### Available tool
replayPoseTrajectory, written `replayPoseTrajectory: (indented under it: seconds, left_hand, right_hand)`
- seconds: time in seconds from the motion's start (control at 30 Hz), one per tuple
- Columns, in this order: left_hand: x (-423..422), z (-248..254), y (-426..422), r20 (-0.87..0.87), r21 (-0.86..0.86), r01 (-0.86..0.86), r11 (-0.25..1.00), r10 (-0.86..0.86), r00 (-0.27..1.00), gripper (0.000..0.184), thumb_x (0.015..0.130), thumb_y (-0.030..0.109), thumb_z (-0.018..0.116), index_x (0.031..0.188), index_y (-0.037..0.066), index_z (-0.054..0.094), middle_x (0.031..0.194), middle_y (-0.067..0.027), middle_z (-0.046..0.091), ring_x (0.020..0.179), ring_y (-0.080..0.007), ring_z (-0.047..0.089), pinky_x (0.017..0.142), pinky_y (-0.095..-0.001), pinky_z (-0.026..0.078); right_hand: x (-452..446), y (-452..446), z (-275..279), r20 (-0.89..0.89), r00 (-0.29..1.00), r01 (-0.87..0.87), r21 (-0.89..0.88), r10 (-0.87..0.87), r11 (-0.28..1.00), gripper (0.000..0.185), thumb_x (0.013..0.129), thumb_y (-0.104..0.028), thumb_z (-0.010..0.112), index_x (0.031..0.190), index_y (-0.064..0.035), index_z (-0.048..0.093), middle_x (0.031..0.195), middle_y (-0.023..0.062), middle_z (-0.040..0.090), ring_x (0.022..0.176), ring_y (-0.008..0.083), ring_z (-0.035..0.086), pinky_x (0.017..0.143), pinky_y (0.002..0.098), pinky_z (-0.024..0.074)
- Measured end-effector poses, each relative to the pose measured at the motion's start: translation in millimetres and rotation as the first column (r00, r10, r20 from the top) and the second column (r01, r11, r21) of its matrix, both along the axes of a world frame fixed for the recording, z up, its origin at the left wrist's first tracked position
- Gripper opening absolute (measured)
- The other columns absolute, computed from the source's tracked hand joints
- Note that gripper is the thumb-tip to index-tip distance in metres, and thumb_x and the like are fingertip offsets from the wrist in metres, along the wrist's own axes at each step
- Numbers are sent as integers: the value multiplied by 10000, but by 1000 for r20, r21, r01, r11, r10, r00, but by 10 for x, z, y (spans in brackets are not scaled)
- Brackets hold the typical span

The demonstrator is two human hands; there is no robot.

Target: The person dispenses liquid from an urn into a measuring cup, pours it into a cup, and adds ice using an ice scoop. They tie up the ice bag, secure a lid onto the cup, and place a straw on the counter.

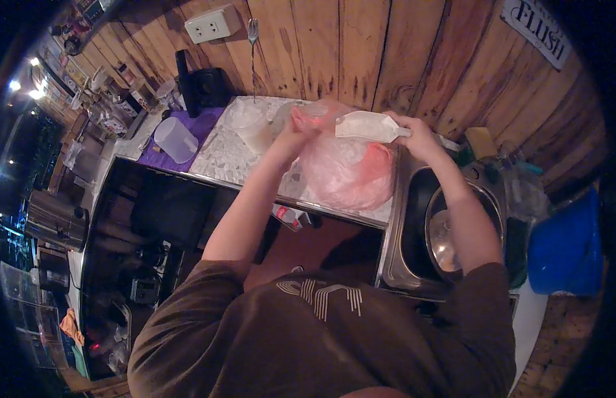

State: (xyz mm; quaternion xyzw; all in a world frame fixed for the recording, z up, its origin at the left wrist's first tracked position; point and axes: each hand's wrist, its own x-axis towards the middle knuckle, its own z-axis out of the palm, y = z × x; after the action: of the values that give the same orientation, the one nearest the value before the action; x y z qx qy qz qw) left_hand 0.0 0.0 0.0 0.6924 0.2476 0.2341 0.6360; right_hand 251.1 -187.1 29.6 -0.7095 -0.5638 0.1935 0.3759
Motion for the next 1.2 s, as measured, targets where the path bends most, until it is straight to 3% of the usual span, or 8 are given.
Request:
replayPoseTrajectory:
  seconds: [0.07,0.27,0.57,0.67,0.77,0.87,1.07,1.2]
  left_hand:
    - [37,-11,-42,76,-127,-25,992,35,997,484,850,332,547,1196,-6,517,1138,-135,582,1010,-176,543,906,-292,393]
    - [224,-287,25,27,-45,-179,983,181,983,325,880,263,502,1043,-2,599,960,-64,623,863,-145,567,774,-269,449]
    - [205,243,-362,1,11,-190,982,190,982,467,935,367,403,1217,10,508,1180,-103,557,1062,-161,507,918,-280,383]
    - [315,230,-163,414,177,-1,984,-73,908,435,929,363,419,1205,47,537,1211,-71,543,1114,-165,486,943,-286,366]
    - [335,257,-41,351,-134,92,987,-39,936,405,922,349,429,1197,80,554,1239,-54,530,1147,-180,476,965,-305,353]
    - [385,322,-64,257,-29,44,999,-35,966,521,908,474,410,1270,105,477,1251,-58,521,1173,-193,459,967,-317,339]
    - [766,229,342,-68,669,-78,739,165,984,431,931,356,431,1170,12,531,1025,-191,629,958,-292,610,846,-356,459]
    - [910,526,243,-206,590,61,805,77,975,365,931,296,415,1106,5,549,949,-215,633,914,-325,617,822,-377,475]
  right_hand:
    - [-94,8,174,166,983,88,-75,-74,993,534,743,-73,654,1255,-170,538,1178,113,595,1048,244,584,905,418,413]
    - [-456,206,301,587,797,167,10,-141,986,490,766,-188,613,1249,-228,539,1077,131,629,1004,303,580,916,474,353]
    - [-236,289,-82,-20,1000,-6,68,7,998,596,686,-3,705,1247,-107,534,1181,115,596,1079,211,571,904,300,429]
    - [-40,339,-346,-234,968,-56,157,92,986,593,677,5,713,1237,-42,526,1157,104,613,1073,169,564,918,279,416]
    - [-60,310,-375,-217,976,12,146,20,989,567,683,8,699,1224,-27,532,1175,108,603,1086,177,560,929,279,410]
    - [-206,265,-110,-75,996,53,120,-44,991,551,685,-29,695,1216,-70,551,1127,124,624,1045,206,589,904,293,433]
    - [-308,447,35,145,981,120,91,-132,989,464,680,-89,679,1135,-144,607,993,128,657,928,297,622,828,356,478]
    - [-243,540,-57,311,940,110,105,-138,988,469,692,43,598,1140,-93,579,988,158,648,945,298,622,813,353,478]
